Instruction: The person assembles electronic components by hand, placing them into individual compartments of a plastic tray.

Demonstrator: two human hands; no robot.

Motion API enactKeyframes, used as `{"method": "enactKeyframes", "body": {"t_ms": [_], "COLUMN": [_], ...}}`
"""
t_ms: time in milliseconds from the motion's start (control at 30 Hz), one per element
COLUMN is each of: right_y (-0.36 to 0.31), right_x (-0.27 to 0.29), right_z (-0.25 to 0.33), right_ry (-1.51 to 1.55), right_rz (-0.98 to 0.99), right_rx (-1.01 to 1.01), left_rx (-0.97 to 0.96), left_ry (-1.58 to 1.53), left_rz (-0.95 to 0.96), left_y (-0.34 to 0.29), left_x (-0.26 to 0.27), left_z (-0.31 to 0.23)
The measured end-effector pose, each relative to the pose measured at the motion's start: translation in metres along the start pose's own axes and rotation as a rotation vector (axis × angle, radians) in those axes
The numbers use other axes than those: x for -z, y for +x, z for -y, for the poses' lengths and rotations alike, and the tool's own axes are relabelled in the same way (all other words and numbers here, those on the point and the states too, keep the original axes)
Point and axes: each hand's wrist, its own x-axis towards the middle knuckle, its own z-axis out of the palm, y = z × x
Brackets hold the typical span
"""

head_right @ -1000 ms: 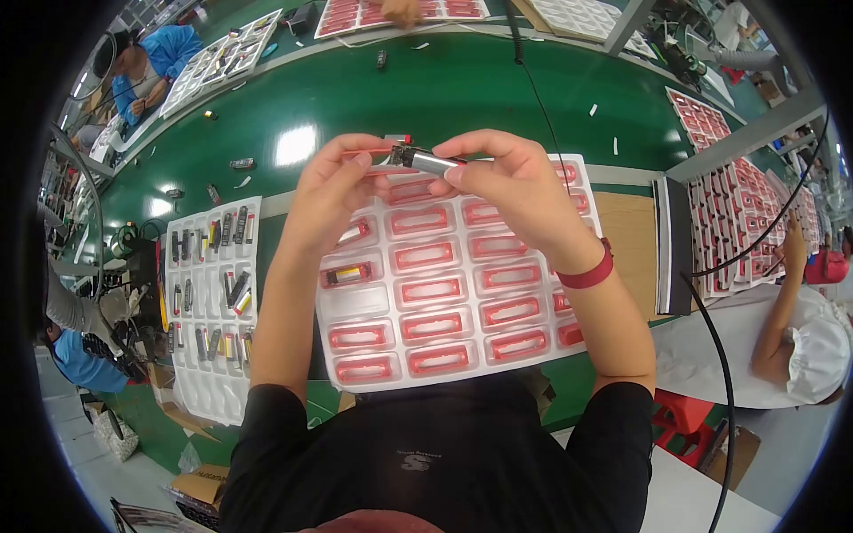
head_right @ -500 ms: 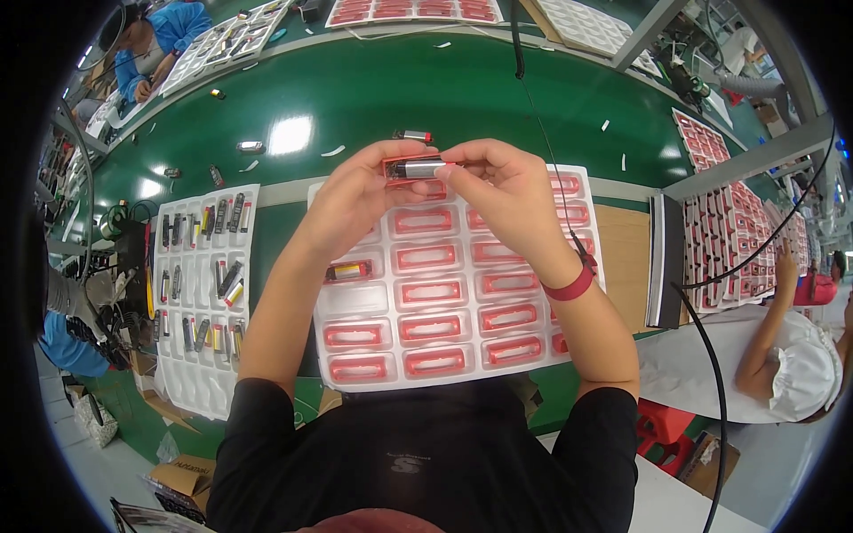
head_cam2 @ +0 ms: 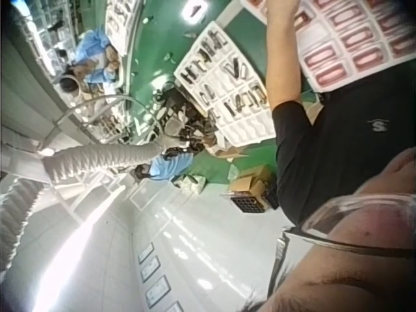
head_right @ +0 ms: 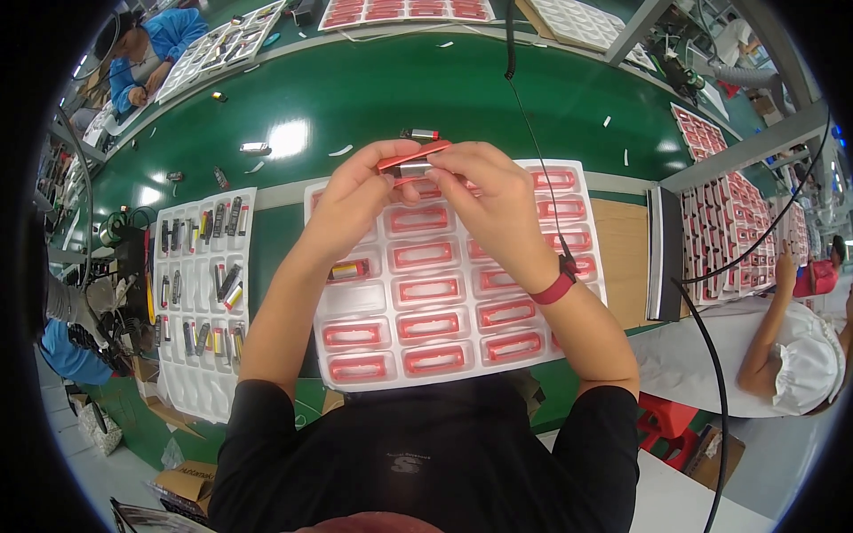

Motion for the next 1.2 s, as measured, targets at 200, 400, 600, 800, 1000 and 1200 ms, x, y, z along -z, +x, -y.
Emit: {"method": "enactKeyframes", "body": {"t_ms": [200, 400, 600, 800, 1000, 1200], "right_y": [-0.006, -0.002, -0.001, -0.017, -0.013, 0.001], "right_x": [-0.008, 0.014, 0.023, 0.013, 0.013, 0.006], "right_z": [-0.005, -0.002, -0.005, -0.014, -0.009, -0.019], "right_ry": [-0.130, 0.544, -0.013, -0.296, -0.092, 0.099], "right_rz": [-0.198, 0.124, 0.137, 0.031, -0.042, -0.014], "right_rx": [0.258, -0.474, 0.011, 0.302, 0.275, 0.206], "left_rx": [0.069, 0.134, 0.019, -0.341, -0.219, -0.319], "left_ry": [-0.168, -0.293, 0.233, 0.883, 0.499, 0.484], "left_rz": [0.028, 0.090, 0.025, 0.066, 0.032, -0.097], "left_y": [0.002, 0.002, -0.004, -0.003, -0.005, 0.002], "left_x": [0.003, 0.006, 0.000, -0.001, -0.010, -0.004], "left_z": [-0.005, -0.001, -0.005, -0.005, -0.011, -0.002]}}
